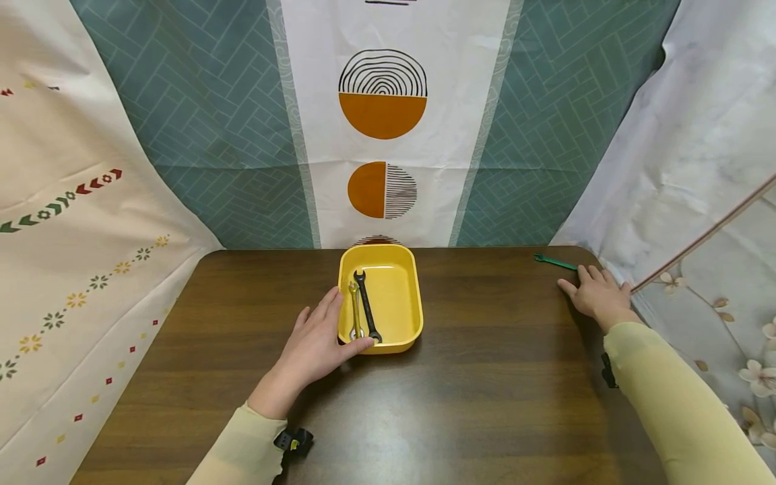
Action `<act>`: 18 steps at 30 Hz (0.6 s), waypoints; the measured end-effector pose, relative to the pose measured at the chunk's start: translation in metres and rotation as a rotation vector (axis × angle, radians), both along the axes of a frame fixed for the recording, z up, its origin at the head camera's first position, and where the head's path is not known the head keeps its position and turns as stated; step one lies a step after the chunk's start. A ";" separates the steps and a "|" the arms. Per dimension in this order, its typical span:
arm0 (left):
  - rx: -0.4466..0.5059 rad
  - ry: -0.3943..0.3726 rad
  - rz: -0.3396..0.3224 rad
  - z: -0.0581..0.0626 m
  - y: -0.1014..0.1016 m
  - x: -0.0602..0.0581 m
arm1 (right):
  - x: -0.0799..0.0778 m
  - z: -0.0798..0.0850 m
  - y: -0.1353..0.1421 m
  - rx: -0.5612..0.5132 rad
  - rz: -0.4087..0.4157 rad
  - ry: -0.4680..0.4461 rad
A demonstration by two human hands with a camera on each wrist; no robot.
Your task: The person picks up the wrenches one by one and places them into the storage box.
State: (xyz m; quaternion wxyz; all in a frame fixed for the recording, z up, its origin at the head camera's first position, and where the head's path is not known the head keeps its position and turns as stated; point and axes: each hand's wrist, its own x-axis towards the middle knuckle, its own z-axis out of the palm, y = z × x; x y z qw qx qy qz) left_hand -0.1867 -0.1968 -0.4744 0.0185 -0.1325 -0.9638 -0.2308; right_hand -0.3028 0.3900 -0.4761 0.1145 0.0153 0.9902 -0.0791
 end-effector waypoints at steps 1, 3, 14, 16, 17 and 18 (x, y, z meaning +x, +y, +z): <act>0.000 0.001 -0.001 0.000 0.000 0.000 | 0.000 0.000 0.000 -0.002 0.000 -0.004; -0.004 0.004 -0.003 0.001 0.000 0.000 | 0.000 0.000 0.000 -0.006 -0.001 -0.009; 0.005 0.002 0.000 0.001 0.000 0.000 | 0.000 -0.003 0.001 -0.008 -0.007 -0.003; 0.006 0.001 0.001 0.001 0.000 0.000 | 0.001 -0.003 0.000 -0.001 -0.010 0.004; 0.005 0.001 0.001 0.001 0.000 0.001 | 0.001 -0.003 -0.001 0.002 -0.012 0.007; 0.005 0.001 0.002 0.001 0.000 0.001 | 0.002 -0.003 -0.002 0.005 -0.012 0.012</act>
